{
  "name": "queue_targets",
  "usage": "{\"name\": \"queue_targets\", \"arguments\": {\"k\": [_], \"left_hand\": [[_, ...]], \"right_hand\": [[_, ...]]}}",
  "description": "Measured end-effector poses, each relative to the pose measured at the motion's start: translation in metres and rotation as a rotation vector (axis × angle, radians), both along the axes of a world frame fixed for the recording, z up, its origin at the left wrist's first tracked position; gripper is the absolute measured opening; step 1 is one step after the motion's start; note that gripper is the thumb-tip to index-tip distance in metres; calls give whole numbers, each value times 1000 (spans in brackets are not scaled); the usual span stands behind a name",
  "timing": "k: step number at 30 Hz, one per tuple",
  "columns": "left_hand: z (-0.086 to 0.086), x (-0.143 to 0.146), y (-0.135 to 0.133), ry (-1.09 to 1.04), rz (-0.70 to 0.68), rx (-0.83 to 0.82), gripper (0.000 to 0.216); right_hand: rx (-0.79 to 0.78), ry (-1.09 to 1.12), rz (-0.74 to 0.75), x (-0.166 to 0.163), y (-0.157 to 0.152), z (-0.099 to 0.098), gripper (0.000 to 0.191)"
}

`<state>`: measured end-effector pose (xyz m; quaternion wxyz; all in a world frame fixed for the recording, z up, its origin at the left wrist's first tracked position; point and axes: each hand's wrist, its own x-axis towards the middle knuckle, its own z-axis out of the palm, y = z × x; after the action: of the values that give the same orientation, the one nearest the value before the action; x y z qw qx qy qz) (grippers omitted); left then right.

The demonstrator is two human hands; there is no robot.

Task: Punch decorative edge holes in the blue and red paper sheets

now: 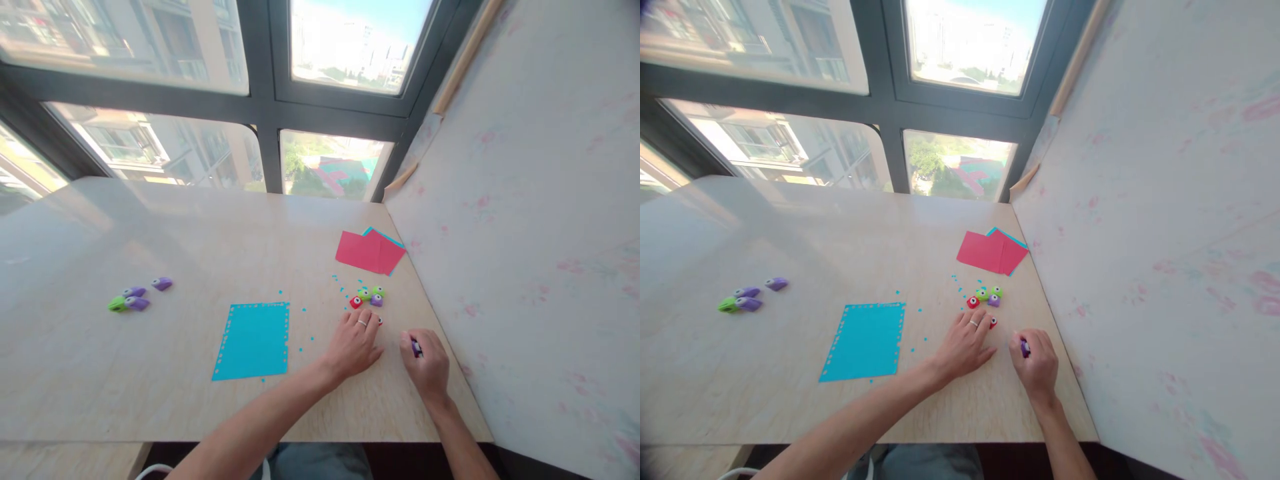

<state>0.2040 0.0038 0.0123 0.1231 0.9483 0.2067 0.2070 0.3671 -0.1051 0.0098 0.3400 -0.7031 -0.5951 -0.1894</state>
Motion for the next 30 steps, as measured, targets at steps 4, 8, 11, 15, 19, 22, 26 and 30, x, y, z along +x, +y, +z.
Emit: {"name": "queue_targets", "arguments": {"k": [4, 8, 11, 15, 19, 22, 26, 30], "left_hand": [[-4, 16, 0, -2, -12, 81, 50], [-9, 30, 3, -7, 16, 135, 33], [-8, 33, 6, 1, 16, 147, 20], [-6, 33, 10, -18, 11, 177, 18], [-10, 32, 13, -43, -33, 186, 22], [-12, 30, 15, -54, -63, 197, 20], [-12, 27, 16, -85, -109, 221, 20], [-12, 23, 16, -106, -110, 201, 19]], "right_hand": [[-2, 17, 4, 1, 0, 0, 13], [-18, 28, -6, 1, -1, 1, 15], [-14, 21, 5, 1, -1, 1, 15], [-15, 7, 20, 1, -1, 1, 14], [-12, -3, 25, 1, -1, 1, 13], [-14, -2, 25, 2, -2, 1, 14], [-21, -6, 14, 3, -2, 0, 15], [-18, -7, 6, 3, -3, -1, 17]]}}
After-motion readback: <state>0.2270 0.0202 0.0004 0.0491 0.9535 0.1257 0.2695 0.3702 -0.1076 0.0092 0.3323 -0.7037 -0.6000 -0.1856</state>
